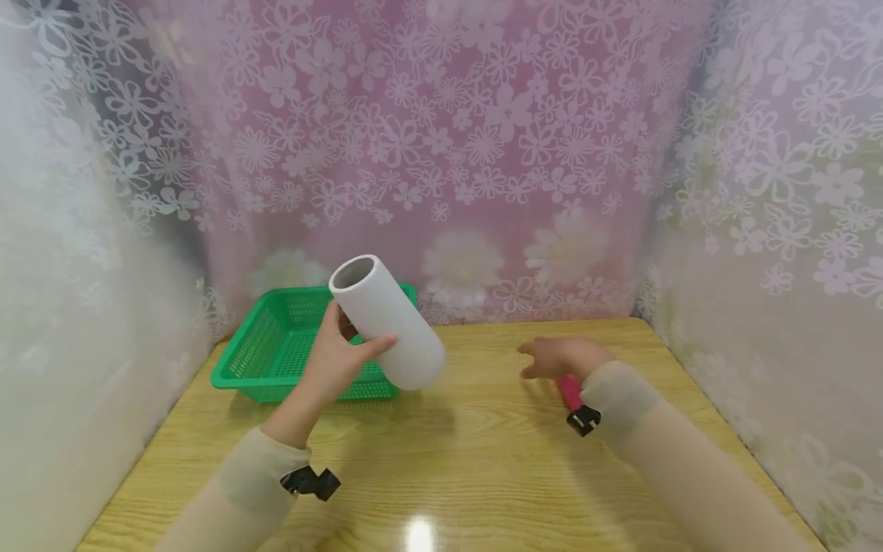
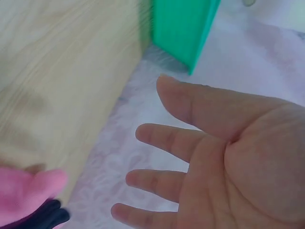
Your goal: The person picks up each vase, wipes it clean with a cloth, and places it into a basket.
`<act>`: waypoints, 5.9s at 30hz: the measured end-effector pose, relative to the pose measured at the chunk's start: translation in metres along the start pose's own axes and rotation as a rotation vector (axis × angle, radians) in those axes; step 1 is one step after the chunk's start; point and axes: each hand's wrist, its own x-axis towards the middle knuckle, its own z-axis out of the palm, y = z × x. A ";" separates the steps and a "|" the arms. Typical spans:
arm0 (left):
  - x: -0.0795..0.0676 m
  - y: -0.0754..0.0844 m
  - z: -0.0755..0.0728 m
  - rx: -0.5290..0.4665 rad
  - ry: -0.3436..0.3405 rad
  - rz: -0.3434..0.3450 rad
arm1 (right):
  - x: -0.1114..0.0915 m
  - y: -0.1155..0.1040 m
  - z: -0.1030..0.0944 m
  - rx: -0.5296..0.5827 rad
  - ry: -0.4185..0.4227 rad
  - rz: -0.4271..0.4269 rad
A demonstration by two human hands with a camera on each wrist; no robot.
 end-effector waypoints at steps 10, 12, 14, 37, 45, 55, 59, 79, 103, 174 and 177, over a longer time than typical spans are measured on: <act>-0.004 -0.003 -0.024 0.000 0.027 0.030 | 0.001 -0.043 -0.001 -0.040 0.065 -0.035; -0.005 -0.005 -0.029 0.006 0.037 0.029 | 0.001 -0.050 -0.001 -0.050 0.075 -0.046; -0.005 -0.007 -0.034 0.008 0.048 0.034 | 0.000 -0.057 -0.001 -0.050 0.085 -0.057; -0.002 -0.024 -0.085 0.013 0.231 0.130 | 0.009 -0.123 0.010 0.016 0.232 -0.194; 0.004 -0.036 -0.093 0.057 0.265 0.179 | 0.024 -0.138 0.017 0.022 0.329 -0.220; 0.004 -0.044 -0.099 0.148 0.311 0.152 | 0.042 -0.159 0.031 -0.033 0.532 -0.285; 0.005 -0.046 -0.102 0.166 0.329 0.150 | 0.051 -0.166 0.037 -0.088 0.595 -0.324; 0.024 -0.067 -0.107 0.273 0.334 0.104 | 0.103 -0.180 0.068 -0.112 0.753 -0.369; 0.042 -0.081 -0.119 0.542 0.251 0.138 | 0.114 -0.182 0.085 -0.118 0.680 -0.381; 0.070 -0.120 -0.107 1.245 -0.232 0.204 | 0.116 -0.183 0.090 -0.161 0.603 -0.321; 0.070 -0.120 -0.106 1.256 -0.235 0.201 | 0.115 -0.183 0.089 -0.162 0.605 -0.320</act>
